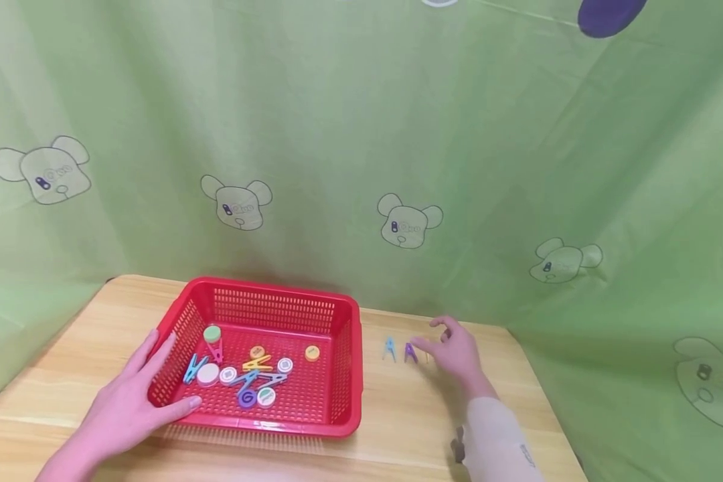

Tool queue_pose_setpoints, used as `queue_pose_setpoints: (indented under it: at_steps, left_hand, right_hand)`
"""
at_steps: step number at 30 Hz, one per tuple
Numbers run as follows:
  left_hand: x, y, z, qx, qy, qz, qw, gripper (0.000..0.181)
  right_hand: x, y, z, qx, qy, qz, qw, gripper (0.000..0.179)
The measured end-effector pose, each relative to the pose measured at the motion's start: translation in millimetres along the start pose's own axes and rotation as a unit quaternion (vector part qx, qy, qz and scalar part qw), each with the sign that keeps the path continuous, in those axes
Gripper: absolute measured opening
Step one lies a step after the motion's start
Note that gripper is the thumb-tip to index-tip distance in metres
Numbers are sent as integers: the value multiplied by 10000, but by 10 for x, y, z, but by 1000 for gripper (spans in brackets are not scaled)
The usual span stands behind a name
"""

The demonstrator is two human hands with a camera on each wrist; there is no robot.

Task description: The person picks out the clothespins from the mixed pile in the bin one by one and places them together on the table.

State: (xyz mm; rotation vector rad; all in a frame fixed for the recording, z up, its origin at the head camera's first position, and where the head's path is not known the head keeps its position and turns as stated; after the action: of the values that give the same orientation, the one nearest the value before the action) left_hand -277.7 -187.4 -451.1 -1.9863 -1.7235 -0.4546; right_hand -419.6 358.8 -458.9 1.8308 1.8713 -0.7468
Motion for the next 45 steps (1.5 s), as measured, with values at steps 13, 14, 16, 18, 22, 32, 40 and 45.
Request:
queue_pose_setpoints:
  at_steps: [13,14,16,18,22,32,40,45]
  left_hand:
    - [-36,-19,13,1,40,-113,9999,122]
    - [-31,-20,11,-7,52,-119,9999,121]
    - [-21,-22,8,-16,75,-123,9999,120]
    - [-9,-23,0,1,76,-92,9999,120]
    - [-4,-23,-1,5,66,-74,10000,121]
    - [-26,-35,7,41,55,-86,9999,120]
    - [-17,-62,11,34,21,-70,10000,123]
    - [-19,-36,6,52,21,-96,9999,122]
  right_hand:
    - [-720,-66,138,-197,-225,-646,9975,62]
    - [-769,-73,150,-208,-212,-720,9970,61]
    - [-870,-88,179,-271,-186,-880,9956,62]
    - [-968,-105,222,-407,-190,-1045,9935,63]
    - [-1171,-112,326,-758,-239,-1332,9879,65]
    - [-1694,-115,439,-1134,-406,-1894,9745,66]
    - [-2109,-149,503,-1600,-815,-2217,9584,61]
    - [-2333,-191,610,-1864,-934,-2360,9491,62]
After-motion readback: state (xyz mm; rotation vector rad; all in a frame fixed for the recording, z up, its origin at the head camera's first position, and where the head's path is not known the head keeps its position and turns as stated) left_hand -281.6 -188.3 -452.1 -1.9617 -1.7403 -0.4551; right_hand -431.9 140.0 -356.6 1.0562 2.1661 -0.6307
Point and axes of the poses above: each hand's wrist, its own y-axis away from the middle knuckle, its own z-axis out of the palm, x = y × z, the point moved 10 cm from there along -y, towards the middle knuckle, and after that the axes turned 6 degrees about -x, right-handed, at the moved point
